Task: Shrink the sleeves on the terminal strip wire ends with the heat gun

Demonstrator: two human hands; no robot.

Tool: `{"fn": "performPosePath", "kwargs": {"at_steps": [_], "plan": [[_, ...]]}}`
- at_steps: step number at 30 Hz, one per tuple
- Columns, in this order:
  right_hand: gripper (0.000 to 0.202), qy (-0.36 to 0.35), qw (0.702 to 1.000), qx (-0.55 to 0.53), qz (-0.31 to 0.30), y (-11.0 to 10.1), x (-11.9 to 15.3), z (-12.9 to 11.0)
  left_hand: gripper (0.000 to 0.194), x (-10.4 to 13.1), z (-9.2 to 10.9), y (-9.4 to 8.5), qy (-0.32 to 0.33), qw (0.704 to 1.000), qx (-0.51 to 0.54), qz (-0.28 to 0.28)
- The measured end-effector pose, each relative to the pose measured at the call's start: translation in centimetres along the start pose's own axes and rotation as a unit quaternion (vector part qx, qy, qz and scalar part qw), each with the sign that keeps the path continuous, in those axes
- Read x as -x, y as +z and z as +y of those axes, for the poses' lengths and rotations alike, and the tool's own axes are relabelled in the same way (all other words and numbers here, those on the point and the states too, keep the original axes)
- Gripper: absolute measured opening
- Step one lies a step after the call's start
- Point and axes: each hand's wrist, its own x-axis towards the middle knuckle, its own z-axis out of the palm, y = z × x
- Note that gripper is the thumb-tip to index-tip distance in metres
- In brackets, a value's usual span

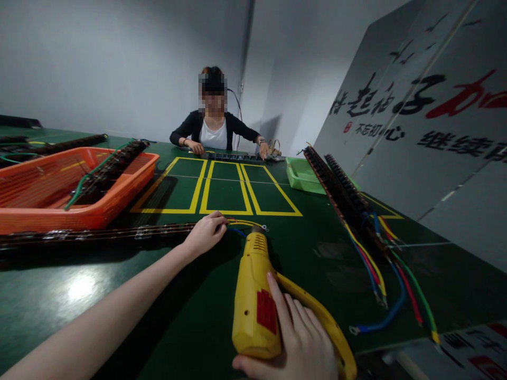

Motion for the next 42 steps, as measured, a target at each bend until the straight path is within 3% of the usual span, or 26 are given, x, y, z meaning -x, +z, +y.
{"fn": "performPosePath", "kwargs": {"at_steps": [8, 21, 27, 36, 42], "plan": [[0.12, 0.017, 0.999, 0.02, 0.028, 0.2, -0.4, -1.6, 0.028, -0.1, 0.0, 0.2, 0.003, 1.0, -0.003, 0.009], [0.124, -0.006, 0.997, -0.041, 0.061, 0.9, -2.3, -5.3, 0.031, -0.3, -0.4, 0.2, 0.007, 1.0, 0.01, 0.008], [0.127, -0.007, 0.998, -0.052, 0.042, 1.1, -1.8, -4.7, 0.031, -0.3, -0.2, -0.1, -0.001, 1.0, 0.021, 0.008], [0.121, -0.005, 0.999, -0.045, 0.014, -0.1, -1.3, -2.0, 0.029, -0.4, 0.0, -0.1, -0.011, 1.0, 0.026, 0.012], [0.122, 0.014, 1.0, -0.013, 0.018, -0.3, -0.1, -0.7, 0.03, 0.0, 0.9, -0.4, -0.01, 0.998, -0.054, 0.004]]}}
